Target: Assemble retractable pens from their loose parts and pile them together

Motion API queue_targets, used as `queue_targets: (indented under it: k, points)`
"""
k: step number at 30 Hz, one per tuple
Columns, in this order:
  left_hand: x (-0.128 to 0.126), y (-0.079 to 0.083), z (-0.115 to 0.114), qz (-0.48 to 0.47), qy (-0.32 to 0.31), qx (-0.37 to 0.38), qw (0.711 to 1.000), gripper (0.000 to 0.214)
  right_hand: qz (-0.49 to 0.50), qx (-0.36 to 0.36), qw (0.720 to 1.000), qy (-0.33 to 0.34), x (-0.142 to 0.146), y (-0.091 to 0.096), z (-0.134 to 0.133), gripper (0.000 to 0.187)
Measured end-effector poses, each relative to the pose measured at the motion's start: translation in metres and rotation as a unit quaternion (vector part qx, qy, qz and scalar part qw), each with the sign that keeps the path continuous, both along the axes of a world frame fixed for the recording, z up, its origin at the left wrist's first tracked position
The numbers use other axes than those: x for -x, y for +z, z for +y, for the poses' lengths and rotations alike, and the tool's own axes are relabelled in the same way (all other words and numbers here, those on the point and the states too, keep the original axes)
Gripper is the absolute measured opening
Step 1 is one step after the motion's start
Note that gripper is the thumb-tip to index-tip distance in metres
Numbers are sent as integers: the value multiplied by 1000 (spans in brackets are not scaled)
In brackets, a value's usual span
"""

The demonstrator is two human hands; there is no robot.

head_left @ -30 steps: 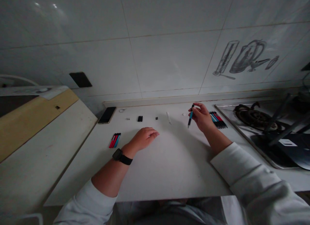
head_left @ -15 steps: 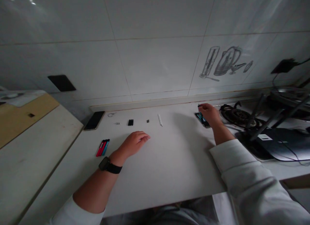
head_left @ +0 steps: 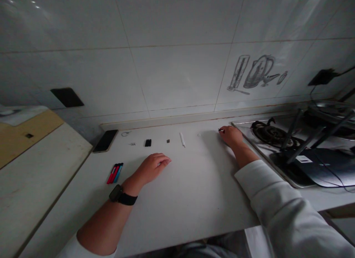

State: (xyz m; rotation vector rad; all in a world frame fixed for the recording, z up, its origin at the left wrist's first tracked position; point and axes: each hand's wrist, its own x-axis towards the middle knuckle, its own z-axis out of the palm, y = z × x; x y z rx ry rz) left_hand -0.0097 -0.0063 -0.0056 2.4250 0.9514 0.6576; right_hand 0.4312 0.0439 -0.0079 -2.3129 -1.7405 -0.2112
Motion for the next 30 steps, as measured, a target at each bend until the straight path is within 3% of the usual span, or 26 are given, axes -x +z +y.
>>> queue_targets:
  k: [8, 19, 22, 26, 30]
  points:
    - [0, -1, 1, 2, 2, -10, 1000, 32, -34, -5, 999, -1, -7, -1, -5, 37]
    - [0, -1, 0, 5, 1, -14, 1000, 31, -4, -6, 1000, 9, -14, -4, -3, 31]
    - [0, 0, -1, 10, 0, -16, 1000, 32, 47, -95, 994, 0, -15, 3, -4, 33]
    - [0, 1, -1, 15, -2, -24, 1000, 31, 108, -278, 955, -1, -16, 16, -7, 35]
    - [1, 3, -1, 18, 10, -30, 999, 29, 164, -360, 918, 10, -8, 28, -11, 34]
